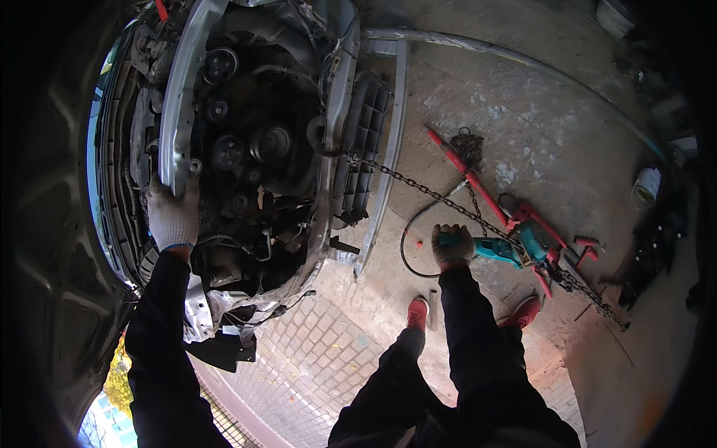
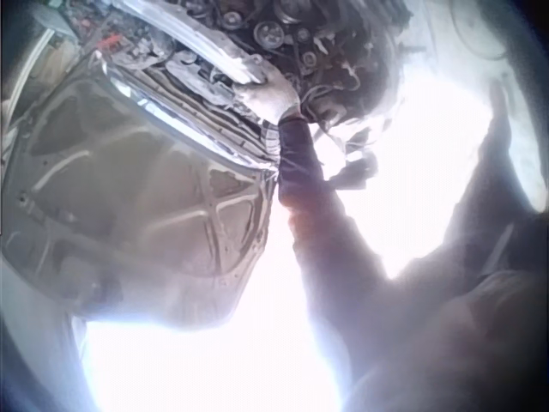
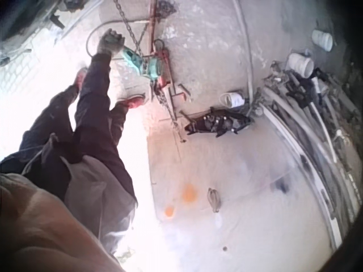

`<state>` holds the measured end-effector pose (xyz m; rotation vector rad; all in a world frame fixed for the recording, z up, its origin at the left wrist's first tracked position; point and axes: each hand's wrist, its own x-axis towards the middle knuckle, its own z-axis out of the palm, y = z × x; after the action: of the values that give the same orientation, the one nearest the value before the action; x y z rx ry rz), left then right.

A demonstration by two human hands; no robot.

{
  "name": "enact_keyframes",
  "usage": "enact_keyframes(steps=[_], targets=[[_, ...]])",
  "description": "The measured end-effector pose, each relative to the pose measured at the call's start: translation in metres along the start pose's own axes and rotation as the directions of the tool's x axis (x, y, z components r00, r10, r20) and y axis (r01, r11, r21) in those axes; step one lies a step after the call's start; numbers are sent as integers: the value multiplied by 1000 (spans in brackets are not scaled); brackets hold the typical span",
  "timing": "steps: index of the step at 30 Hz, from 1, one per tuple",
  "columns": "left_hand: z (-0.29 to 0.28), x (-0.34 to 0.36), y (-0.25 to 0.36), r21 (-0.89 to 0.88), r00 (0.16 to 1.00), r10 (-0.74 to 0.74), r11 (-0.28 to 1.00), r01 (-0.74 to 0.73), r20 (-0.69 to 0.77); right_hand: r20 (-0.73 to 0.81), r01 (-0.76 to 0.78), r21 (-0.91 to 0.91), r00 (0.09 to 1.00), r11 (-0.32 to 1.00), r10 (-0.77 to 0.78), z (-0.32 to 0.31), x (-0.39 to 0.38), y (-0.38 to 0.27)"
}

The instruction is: The person kneels in front of a car with its hood open and uses a chain hoist to pull on the front frame. They then stand and adjust the front bumper cover by hand, repositioning it into place.

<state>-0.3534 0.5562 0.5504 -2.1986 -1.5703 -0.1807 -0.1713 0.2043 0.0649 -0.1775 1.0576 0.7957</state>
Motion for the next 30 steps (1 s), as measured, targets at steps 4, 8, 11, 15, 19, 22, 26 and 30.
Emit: enact_keyframes(steps=[4, 8, 11, 15, 19, 22, 26, 30], targets=[[2, 0, -3, -3, 1000, 18, 1000, -18, 3, 117, 114, 94, 985, 989, -125, 18, 33, 4], [9, 1, -13, 36, 1000, 5, 999, -6, 25, 41, 180, 137, 981, 974, -187, 21, 33, 8], [19, 5, -21, 20, 997, 59, 998, -58, -43, -78, 93, 191, 994, 977, -79, 2, 4, 7], [30, 12, -31, 59, 999, 53, 997, -52, -12, -22, 0, 202, 1000, 979, 4, 5, -36, 5], [39, 19, -47, 60, 999, 49, 997, -50, 12, -18, -77, 146, 997, 986, 80, 25, -88, -2], [47, 21, -54, 133, 1000, 23, 991, -23, -2, -35, -229, 86, 972, 970, 233, 6, -159, -50], [51, 23, -58, 65, 999, 4, 998, -7, 41, 63, -492, 101, 870, 865, 488, -26, -222, -148], [51, 26, -60, 74, 999, 32, 997, -33, 9, -4, -505, -64, 862, 861, 506, -39, -217, -150]])
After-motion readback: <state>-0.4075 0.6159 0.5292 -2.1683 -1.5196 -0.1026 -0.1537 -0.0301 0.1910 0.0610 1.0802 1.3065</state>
